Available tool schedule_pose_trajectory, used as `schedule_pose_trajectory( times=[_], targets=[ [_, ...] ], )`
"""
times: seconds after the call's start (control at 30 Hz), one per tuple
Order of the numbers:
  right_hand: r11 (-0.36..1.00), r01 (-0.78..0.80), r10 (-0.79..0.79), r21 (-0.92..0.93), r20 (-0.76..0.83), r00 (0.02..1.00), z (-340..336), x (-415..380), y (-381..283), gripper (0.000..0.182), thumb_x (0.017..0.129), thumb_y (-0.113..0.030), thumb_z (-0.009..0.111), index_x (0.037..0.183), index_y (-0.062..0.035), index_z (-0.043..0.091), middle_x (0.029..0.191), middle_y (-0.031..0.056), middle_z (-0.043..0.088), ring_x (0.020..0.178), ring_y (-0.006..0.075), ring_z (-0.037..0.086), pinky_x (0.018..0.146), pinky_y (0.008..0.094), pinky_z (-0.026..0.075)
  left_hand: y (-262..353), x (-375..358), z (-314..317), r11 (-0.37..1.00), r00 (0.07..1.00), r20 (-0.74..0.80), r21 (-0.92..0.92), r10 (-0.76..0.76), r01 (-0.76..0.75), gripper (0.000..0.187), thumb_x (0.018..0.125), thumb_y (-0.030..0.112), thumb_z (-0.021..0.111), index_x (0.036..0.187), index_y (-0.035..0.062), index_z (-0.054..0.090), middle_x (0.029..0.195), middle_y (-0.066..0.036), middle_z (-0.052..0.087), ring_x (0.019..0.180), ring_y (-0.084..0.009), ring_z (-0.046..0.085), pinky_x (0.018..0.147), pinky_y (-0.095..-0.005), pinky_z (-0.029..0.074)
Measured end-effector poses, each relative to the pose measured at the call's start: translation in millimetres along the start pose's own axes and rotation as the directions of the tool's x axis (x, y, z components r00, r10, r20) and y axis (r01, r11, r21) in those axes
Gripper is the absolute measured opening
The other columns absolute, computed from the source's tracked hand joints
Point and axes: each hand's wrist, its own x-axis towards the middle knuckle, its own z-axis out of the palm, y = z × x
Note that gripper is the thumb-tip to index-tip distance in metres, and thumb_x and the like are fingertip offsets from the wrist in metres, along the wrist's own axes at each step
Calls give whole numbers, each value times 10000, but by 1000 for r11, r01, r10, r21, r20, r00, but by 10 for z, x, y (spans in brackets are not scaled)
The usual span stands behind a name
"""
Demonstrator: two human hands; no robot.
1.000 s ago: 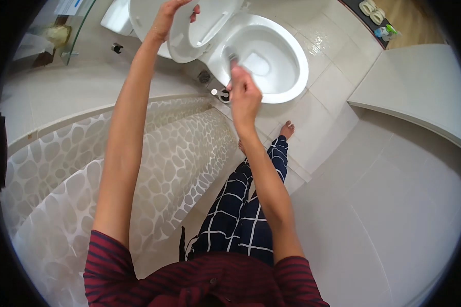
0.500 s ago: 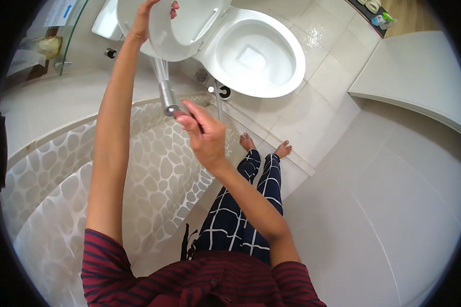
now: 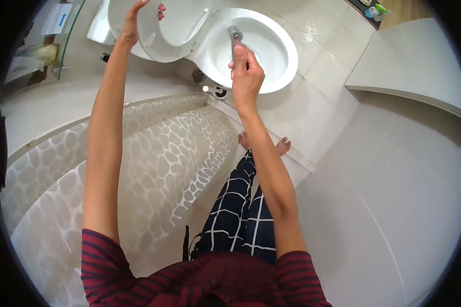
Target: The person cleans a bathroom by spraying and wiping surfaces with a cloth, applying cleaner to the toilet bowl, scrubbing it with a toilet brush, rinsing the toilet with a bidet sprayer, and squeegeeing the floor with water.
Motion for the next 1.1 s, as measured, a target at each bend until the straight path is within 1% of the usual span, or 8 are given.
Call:
schedule_pose_trajectory(
  times=[0.13,0.27,0.43,0.57,0.73,0.9,1.0,1.1],
  targets=[
    [962,65,-38,-266,107,994,-121,-26,180,325,857,-317,544,984,-31,631,630,19,575,542,65,496,512,203,392,129,17,74,1000,1000,5,1,23,-23,502,709,487,549,915,29,578,792,-56,597,706,-137,560,712,-266,437],
    [981,82,-112,-178,-168,979,-471,357,222,337,865,-346,524,1037,-69,609,612,0,533,461,23,381,410,178,306,116,-55,125,998,999,15,42,36,-37,496,720,486,531,894,26,588,788,-51,594,709,-136,558,717,-271,434],
    [979,-204,169,-24,-471,866,-1394,-82,484,306,893,-329,466,913,-55,603,594,-4,514,438,38,410,366,177,295,-3,-192,451,991,993,5,50,122,-122,353,730,359,621,814,17,633,734,-62,615,654,-109,560,628,-231,443],
    [949,-311,308,54,-383,871,-1641,-868,775,276,894,-330,466,916,-79,580,616,-18,509,451,26,410,377,166,296,-389,-525,1386,966,998,13,249,65,-67,462,665,329,722,997,23,623,785,-55,640,670,-93,578,657,-246,473],
    [942,-334,324,-41,-156,933,-1525,-1464,905,342,895,-364,457,931,-36,547,639,2,519,467,35,420,389,169,303,-1671,-688,2650,787,955,133,543,263,-293,763,554,397,779,1189,70,511,848,-92,550,784,-197,538,725,-303,434],
    [953,-302,300,22,-214,930,-1555,-1579,998,447,896,-390,432,1061,17,517,651,18,503,476,46,402,409,174,308,-2619,-513,2902,855,971,233,490,59,-170,562,752,345,634,1232,103,469,1051,-140,538,983,-250,504,866,-367,378],
    [960,-279,269,-33,-171,948,-1521,-1507,1067,462,892,-399,433,1077,16,513,651,18,503,480,45,404,412,170,309,-3064,-535,2837,674,908,324,610,267,-416,439,821,193,559,1240,115,454,1186,-155,480,1122,-249,443,944,-385,337],
    [946,-321,324,48,-99,941,-1295,-1358,949,352,897,-331,466,978,5,532,682,20,517,506,40,406,442,164,314,-3065,-538,2556,703,878,415,551,237,-450,344,813,74,522,1156,46,522,1155,-187,516,1104,-263,485,909,-388,407]
  ],
)
